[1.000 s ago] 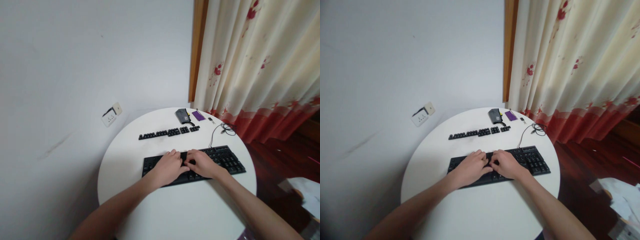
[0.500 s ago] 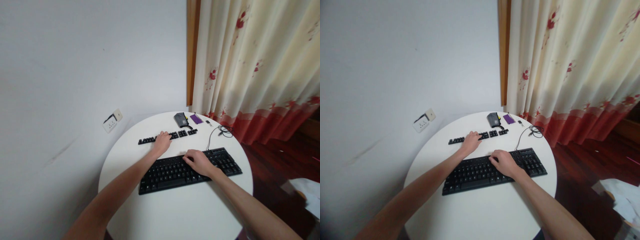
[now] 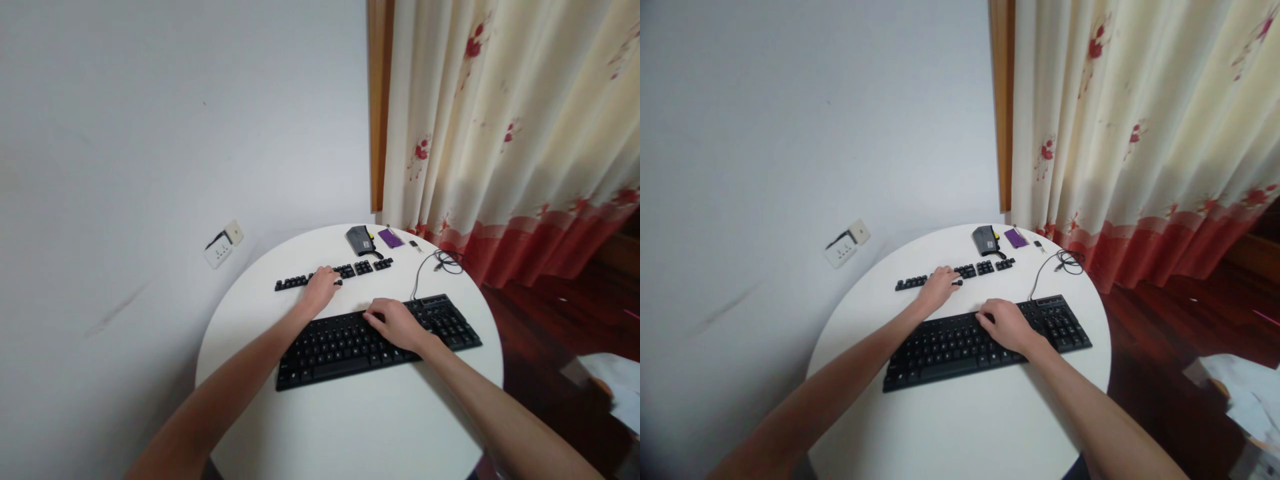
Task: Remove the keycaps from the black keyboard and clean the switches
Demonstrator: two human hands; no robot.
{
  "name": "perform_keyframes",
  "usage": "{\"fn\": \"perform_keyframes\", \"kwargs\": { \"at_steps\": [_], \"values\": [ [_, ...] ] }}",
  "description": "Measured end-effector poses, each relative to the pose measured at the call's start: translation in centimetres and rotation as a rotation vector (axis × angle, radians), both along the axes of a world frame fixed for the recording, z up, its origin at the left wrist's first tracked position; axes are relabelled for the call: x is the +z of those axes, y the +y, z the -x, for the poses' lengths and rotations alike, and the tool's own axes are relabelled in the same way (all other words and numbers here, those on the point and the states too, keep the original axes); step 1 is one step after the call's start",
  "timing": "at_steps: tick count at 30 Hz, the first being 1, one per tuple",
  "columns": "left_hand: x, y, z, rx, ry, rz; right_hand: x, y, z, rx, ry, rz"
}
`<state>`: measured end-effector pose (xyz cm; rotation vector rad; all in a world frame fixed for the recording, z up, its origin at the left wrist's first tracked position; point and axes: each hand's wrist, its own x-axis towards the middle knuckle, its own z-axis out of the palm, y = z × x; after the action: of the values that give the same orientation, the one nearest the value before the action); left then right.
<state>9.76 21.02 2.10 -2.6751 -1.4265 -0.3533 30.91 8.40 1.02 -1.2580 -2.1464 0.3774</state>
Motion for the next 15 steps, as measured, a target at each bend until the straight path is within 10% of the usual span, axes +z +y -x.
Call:
{"fn": "perform_keyframes", "kwargs": {
  "at_steps": [8,15],
  "values": [
    [0.0,0.8,-0.4,-0.005,-0.048,0.102,-0.2,0.3,-0.3,-0.036,0.024,0.003],
    [1.9,-4.6,-1.5,-0.178,-0.209,0.206,-0.3,0.6,-0.1,-0.1,0.242,-0.045]
  ]
}}
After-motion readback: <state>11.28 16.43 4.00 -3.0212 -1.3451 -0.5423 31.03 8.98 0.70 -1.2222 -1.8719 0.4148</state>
